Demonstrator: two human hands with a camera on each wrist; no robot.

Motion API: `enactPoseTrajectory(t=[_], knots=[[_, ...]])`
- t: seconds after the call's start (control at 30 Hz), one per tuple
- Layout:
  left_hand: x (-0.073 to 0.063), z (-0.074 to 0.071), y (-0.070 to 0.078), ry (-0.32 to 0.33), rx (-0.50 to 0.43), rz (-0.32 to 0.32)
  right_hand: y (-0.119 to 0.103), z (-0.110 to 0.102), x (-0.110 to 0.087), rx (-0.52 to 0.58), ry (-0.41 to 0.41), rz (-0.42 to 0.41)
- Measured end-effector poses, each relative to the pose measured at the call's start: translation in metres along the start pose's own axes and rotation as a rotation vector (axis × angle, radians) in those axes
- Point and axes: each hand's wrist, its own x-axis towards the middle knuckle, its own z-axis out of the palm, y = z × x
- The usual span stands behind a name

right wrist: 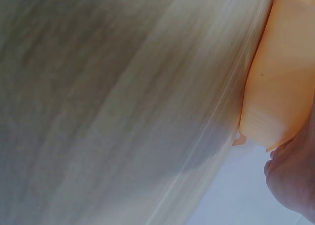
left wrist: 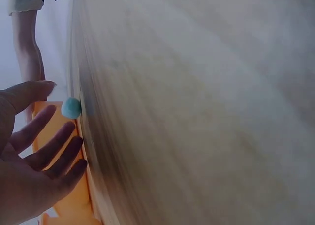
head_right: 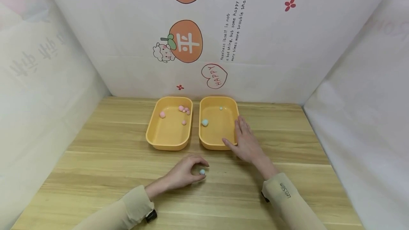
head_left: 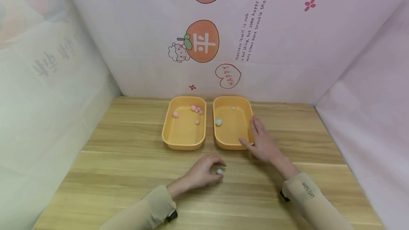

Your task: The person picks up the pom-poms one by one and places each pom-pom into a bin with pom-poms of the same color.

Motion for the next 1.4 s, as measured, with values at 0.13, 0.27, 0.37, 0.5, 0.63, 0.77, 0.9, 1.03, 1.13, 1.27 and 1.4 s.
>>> enactPoseTrajectory(t=[0.13,0.27,0.37,0.5,0.63,0.77,0.9,1.03,1.13,1.27,1.4], knots=[[0.0,-0.006,0.015,-0.026,0.093,-0.029,0.0,0.0,0.0,0.001,-0.003,0.001],[0.001,-0.006,0.02,-0.034,0.159,-0.054,-0.001,-0.001,0.0,0.008,-0.009,0.003],[0.001,-0.006,0.021,-0.033,0.206,-0.05,-0.001,-0.002,0.0,0.014,-0.01,0.003],[0.001,-0.003,0.02,-0.035,0.294,-0.023,-0.002,-0.002,-0.001,0.017,-0.013,0.004],[0.002,0.0,0.016,-0.038,0.452,0.052,-0.001,-0.001,-0.001,0.02,-0.013,0.007],[0.003,0.0,0.015,-0.032,0.593,0.142,-0.001,-0.001,-0.001,0.024,-0.01,0.005],[0.003,-0.002,0.014,-0.015,0.627,0.192,-0.001,-0.001,-0.001,0.026,-0.011,0.002],[0.004,-0.005,0.012,0.028,0.61,0.239,0.0,-0.001,-0.001,0.024,-0.012,0.003],[0.004,-0.008,0.013,0.082,0.616,0.287,0.0,-0.001,0.0,0.022,-0.011,0.001],[0.006,-0.014,0.018,0.184,0.649,0.368,-0.001,-0.002,0.0,0.024,-0.012,0.001],[0.01,-0.019,0.021,0.274,0.646,0.446,-0.001,-0.001,0.0,0.022,-0.019,0.006]])
